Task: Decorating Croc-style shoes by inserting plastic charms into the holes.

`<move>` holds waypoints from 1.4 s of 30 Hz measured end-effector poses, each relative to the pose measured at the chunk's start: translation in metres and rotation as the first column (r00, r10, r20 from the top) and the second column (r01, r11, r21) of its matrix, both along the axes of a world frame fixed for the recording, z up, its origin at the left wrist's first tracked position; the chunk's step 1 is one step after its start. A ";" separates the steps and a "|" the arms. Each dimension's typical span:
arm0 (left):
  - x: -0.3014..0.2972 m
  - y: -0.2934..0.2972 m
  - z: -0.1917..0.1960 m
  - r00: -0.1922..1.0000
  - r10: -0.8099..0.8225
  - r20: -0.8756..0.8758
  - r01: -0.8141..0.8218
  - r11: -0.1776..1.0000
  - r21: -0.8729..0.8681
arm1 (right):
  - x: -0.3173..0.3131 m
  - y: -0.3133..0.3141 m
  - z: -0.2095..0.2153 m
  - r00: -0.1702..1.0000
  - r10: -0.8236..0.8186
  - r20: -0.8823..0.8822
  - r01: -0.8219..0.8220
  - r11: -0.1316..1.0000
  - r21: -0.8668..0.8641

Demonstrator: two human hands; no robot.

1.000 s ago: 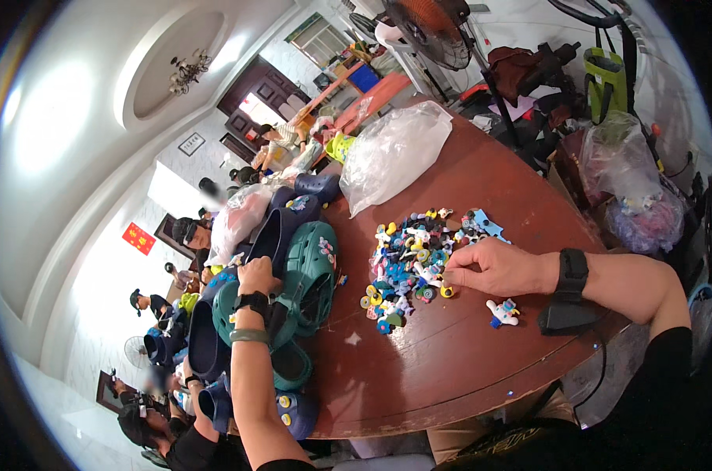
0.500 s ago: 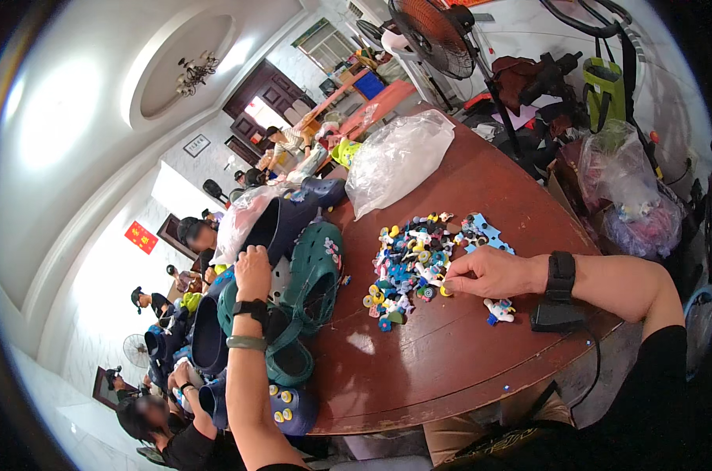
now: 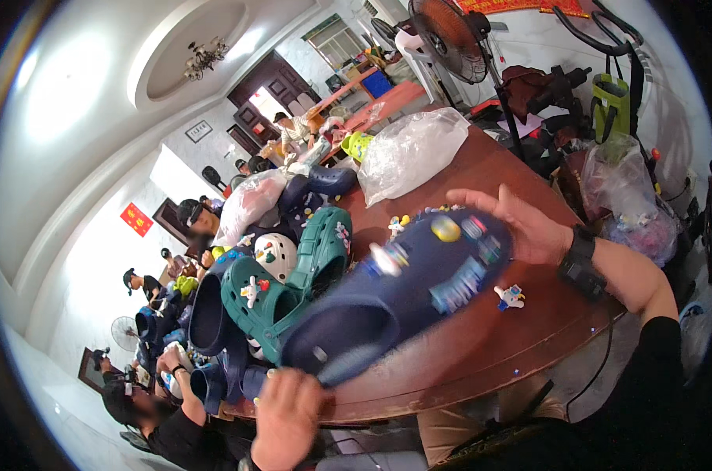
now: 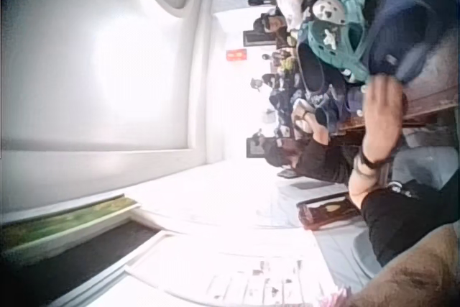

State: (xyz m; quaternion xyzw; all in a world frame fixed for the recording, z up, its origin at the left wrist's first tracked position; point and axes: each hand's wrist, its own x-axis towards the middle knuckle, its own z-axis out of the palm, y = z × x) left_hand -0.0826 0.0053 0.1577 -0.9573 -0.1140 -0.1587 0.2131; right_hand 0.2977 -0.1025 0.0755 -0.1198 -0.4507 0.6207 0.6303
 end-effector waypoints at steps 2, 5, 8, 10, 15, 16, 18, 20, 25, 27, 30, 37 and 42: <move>-0.010 -0.024 -0.011 0.999 -0.022 -0.043 0.017 0.994 -0.112 | -0.003 0.002 -0.009 0.877 -0.221 0.426 0.211 0.975 0.071; -0.028 -0.026 -0.028 0.999 0.051 0.000 -0.049 0.963 -0.263 | -0.018 -0.006 -0.001 0.833 -0.098 0.545 0.187 0.976 -0.110; -0.031 -0.022 -0.043 0.992 0.124 0.013 -0.112 0.932 -0.345 | -0.025 -0.007 0.001 0.714 -0.008 0.700 0.155 0.977 -0.147; -0.031 -0.012 -0.062 0.993 0.109 -0.046 -0.118 0.899 -0.421 | -0.026 -0.012 0.004 0.618 0.193 0.762 0.116 0.936 -0.332; -0.002 -0.005 -0.084 0.984 -0.051 0.173 0.101 0.950 -0.297 | -0.032 -0.007 0.011 0.318 0.373 0.872 0.078 0.906 -0.416; 0.003 -0.009 -0.089 0.983 -0.042 0.178 0.100 0.937 -0.334 | -0.035 -0.010 0.008 0.254 0.339 0.906 0.106 0.921 -0.374; 0.019 -0.020 -0.098 0.936 -0.048 0.349 0.170 0.929 -0.329 | -0.033 -0.009 -0.001 0.085 0.146 0.986 0.078 0.985 -0.153; 0.023 -0.024 -0.112 0.919 0.037 0.392 0.142 0.897 -0.418 | -0.032 -0.013 0.009 0.015 0.175 0.984 0.165 0.971 -0.175; 0.031 -0.034 -0.148 0.751 0.165 0.640 -0.005 0.970 -0.243 | -0.018 0.002 0.002 0.021 0.163 0.986 0.348 0.924 -0.160; 0.030 -0.033 -0.158 0.703 0.198 0.683 -0.043 0.971 -0.237 | -0.011 0.011 -0.013 0.063 0.043 0.997 0.376 0.924 -0.064; 0.031 -0.033 -0.167 0.673 0.195 0.713 -0.008 0.966 -0.257 | -0.010 0.014 -0.029 0.082 -0.274 0.958 0.399 0.890 0.221; 0.046 -0.023 -0.163 0.697 0.155 0.700 0.104 0.944 -0.313 | -0.015 0.018 -0.040 0.194 -0.314 0.930 0.450 0.870 0.200; 0.046 -0.026 -0.160 0.680 0.175 0.712 0.109 0.936 -0.334 | -0.016 0.017 -0.045 0.185 -0.304 0.934 0.422 0.884 0.204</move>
